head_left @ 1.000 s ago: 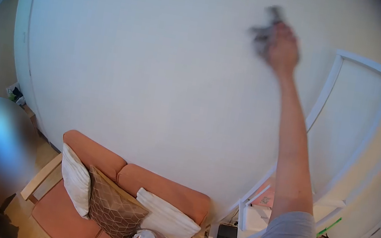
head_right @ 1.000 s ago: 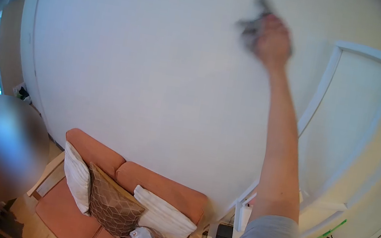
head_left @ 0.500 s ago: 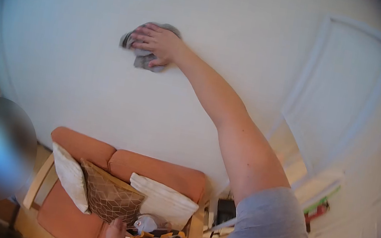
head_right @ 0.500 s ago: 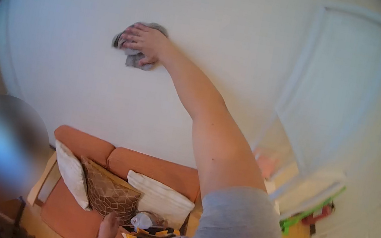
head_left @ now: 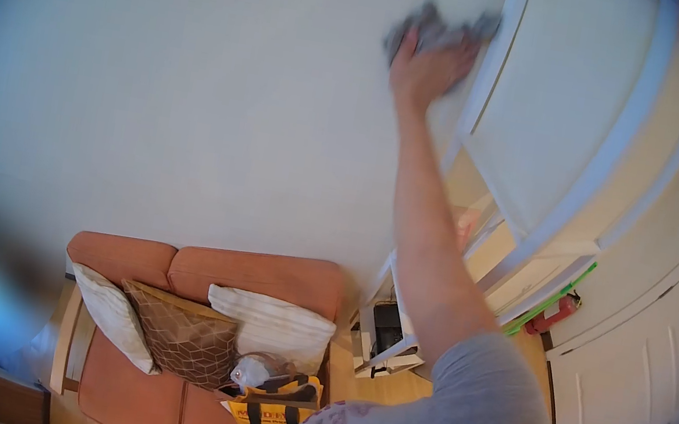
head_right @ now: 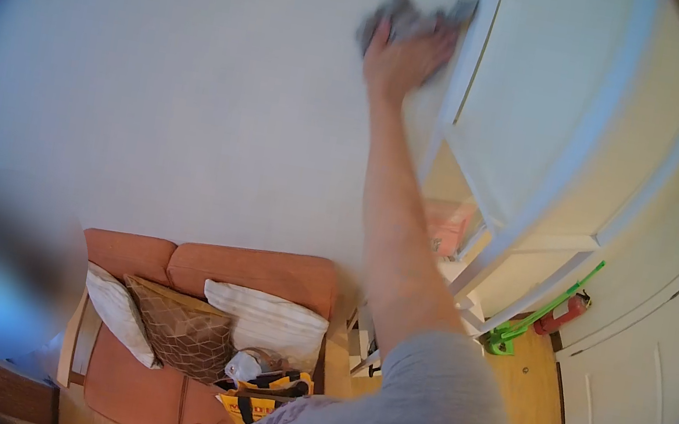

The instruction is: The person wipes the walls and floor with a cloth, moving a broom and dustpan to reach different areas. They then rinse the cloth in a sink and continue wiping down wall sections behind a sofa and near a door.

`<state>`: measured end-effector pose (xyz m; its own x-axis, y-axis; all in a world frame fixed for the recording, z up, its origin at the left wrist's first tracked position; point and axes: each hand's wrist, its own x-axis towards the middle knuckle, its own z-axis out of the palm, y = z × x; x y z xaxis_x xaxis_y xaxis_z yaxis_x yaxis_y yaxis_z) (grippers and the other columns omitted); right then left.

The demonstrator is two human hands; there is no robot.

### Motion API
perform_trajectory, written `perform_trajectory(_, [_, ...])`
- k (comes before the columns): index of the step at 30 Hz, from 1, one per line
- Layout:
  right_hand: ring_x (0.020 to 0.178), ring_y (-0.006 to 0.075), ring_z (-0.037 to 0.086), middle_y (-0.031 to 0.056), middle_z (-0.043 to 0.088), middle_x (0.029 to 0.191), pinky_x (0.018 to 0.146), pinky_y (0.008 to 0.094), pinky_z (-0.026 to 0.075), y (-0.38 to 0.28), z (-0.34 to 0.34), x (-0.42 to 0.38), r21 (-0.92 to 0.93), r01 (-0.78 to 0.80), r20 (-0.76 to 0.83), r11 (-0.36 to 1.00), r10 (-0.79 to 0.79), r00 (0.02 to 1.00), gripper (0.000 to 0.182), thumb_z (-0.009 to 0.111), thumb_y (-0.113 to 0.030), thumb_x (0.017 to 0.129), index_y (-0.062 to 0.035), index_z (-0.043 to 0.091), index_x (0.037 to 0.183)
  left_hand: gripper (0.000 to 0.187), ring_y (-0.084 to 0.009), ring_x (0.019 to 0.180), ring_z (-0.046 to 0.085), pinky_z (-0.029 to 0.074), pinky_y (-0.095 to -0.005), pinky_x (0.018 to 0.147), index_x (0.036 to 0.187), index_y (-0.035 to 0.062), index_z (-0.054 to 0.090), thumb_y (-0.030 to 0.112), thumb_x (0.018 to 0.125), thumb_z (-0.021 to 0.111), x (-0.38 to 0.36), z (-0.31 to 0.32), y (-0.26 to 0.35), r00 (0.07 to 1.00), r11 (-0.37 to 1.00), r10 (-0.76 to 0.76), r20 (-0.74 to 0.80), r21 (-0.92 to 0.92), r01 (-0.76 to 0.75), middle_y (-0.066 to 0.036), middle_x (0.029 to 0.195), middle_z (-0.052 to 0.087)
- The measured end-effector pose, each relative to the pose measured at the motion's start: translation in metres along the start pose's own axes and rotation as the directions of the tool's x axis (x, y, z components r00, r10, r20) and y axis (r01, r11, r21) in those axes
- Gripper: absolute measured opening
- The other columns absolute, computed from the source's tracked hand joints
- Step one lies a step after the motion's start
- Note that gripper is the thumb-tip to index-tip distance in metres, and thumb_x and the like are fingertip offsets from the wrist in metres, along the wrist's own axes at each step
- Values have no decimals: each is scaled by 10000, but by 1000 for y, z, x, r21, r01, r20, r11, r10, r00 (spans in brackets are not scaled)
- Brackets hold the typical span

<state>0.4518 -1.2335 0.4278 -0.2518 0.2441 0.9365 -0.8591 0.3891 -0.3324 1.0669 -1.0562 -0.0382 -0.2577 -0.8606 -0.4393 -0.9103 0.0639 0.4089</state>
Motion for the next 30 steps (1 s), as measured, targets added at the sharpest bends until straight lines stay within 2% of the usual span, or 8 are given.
perform_trajectory(4, [1318, 486, 44, 329, 131, 1403, 1083, 532, 17, 4, -12, -58, -88, -123, 137, 989, 134, 981, 888, 484, -475, 830, 194, 153, 1311, 354, -345, 889, 610, 486, -421, 736, 1162, 104, 517, 246, 839, 548, -14, -16, 34, 998, 997, 12, -60, -70, -17, -163, 958, 638])
perform_trajectory(9, [1305, 475, 122, 382, 153, 1375, 1091, 499, 50, -25, 12, 84, 21, 10, -62, 1000, -8, 998, 863, 492, -445, 829, 190, 165, 1313, 335, -311, 878, 618, 488, -409, 743, 1142, 111, 523, 234, 832, 555, -32, -18, 18, 992, 996, -28, -126, -88, 17, -149, 936, 642])
perform_trajectory(10, [1301, 370, 262, 251, 340, 1369, 1099, 429, 119, -34, 12, 103, -227, -87, -33, 970, 81, 996, 728, 393, -461, 883, 137, 330, 1293, 330, -301, 869, 621, 488, -406, 742, 1138, 114, 524, 233, 831, 557, -38, -18, 10, 991, 998, -66, -117, -19, 64, -144, 932, 644])
perform_trajectory(12, [1209, 382, 385, 269, 459, 1250, 1045, 435, 247, -36, 10, 99, -207, -35, -311, 978, -32, 950, 556, 413, -350, 885, 105, 451, 1204, 321, -286, 840, 619, 490, -392, 718, 1127, 109, 528, 231, 832, 560, -28, 6, -31, 986, 992, -113, -119, 44, 119, -143, 914, 640])
perform_trajectory(15, [1323, 450, 114, 358, 154, 1393, 1105, 468, 43, -4, 1, 22, 75, -101, 52, 992, 98, 994, 847, 475, -433, 852, 196, 144, 1315, 307, -265, 797, 617, 492, -370, 683, 1110, 100, 533, 229, 834, 565, 4, 52, -102, 977, 985, -154, -148, 53, 163, -141, 889, 634])
perform_trajectory(24, [1336, 426, 94, 333, 132, 1411, 1100, 481, 60, 61, -42, -225, 152, -711, 83, 687, 708, 702, 869, 550, -381, 809, 158, 125, 1342, 332, -315, 827, 631, 508, -384, 696, 1126, 61, 522, 220, 836, 560, -39, 51, -52, 991, 927, -127, -32, -358, 107, -172, 944, 631])
perform_trajectory(28, [1323, 454, 97, 330, 158, 1408, 1095, 502, 35, 55, -11, -156, -72, -465, 209, 882, 469, 858, 794, 477, -378, 847, 160, 155, 1335, 347, -312, 823, 630, 505, -391, 697, 1129, 78, 520, 216, 815, 570, -56, 51, -79, 981, 945, -193, 1, -270, 186, -167, 933, 634])
perform_trajectory(30, [1325, 451, 97, 324, 181, 1400, 1097, 495, 40, 36, -32, -117, 54, -399, 220, 915, 379, 899, 759, 480, -357, 842, 150, 194, 1331, 360, -309, 824, 629, 503, -394, 695, 1129, 77, 516, 207, 799, 576, -77, 47, -78, 989, 983, -137, -60, -132, 128, -170, 929, 633])
